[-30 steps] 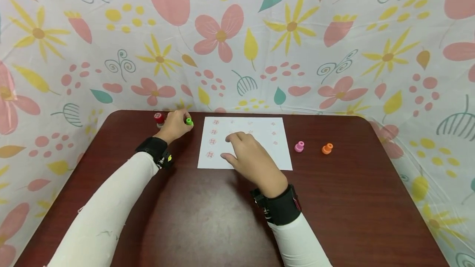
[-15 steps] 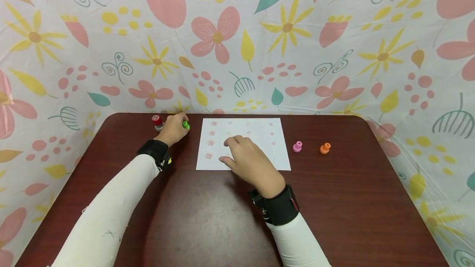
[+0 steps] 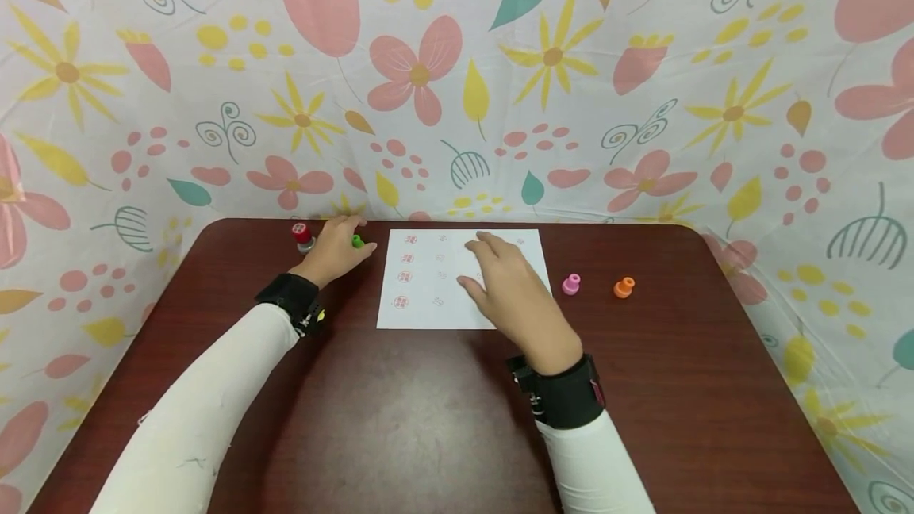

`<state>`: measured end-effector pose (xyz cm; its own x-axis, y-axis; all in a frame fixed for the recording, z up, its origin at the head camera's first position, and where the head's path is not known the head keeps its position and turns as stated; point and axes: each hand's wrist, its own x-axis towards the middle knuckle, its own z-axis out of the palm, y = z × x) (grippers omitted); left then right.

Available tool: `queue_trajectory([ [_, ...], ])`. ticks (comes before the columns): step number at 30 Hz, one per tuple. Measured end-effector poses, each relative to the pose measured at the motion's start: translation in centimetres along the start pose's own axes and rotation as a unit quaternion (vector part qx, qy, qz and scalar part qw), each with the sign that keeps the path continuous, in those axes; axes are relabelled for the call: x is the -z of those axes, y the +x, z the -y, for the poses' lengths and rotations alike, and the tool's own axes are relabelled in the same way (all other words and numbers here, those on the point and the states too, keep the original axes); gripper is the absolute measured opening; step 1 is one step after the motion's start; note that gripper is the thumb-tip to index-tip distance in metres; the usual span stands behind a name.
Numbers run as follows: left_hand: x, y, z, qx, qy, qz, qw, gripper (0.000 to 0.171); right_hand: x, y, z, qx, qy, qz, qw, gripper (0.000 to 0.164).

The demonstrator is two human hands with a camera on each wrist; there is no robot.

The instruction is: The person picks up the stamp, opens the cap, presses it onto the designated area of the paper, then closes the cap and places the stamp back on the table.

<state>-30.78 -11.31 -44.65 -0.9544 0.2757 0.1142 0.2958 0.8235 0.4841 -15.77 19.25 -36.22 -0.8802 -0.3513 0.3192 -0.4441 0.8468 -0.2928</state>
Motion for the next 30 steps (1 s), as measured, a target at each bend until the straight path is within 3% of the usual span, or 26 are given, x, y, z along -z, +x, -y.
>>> queue_trajectory([
  [5, 0.9, -0.8, -0.9, -0.042, 0.021, -0.006, 0.9989, 0.058, 1.3, -0.1, -2.4, 0.013, -0.038, -0.012, 0.999, 0.051],
  [14, 1.5, -2.9, -3.0, -0.107, 0.06, -0.014, 0.9924, 0.058, 2.9, 0.7, -6.8, 0.041, -0.046, 0.019, 0.998, 0.041],
  [21, 0.8, -5.1, -4.6, -0.14, 0.107, -0.004, 0.9843, 0.064, 2.2, 1.0, -10.4, 0.032, -0.056, 0.052, 0.997, 0.035],
  [30, -0.3, -8.1, -6.8, -0.201, 0.115, 0.023, 0.9725, 0.065, 1.1, 0.0, -13.6, -0.007, -0.064, 0.134, 0.989, 0.038],
])
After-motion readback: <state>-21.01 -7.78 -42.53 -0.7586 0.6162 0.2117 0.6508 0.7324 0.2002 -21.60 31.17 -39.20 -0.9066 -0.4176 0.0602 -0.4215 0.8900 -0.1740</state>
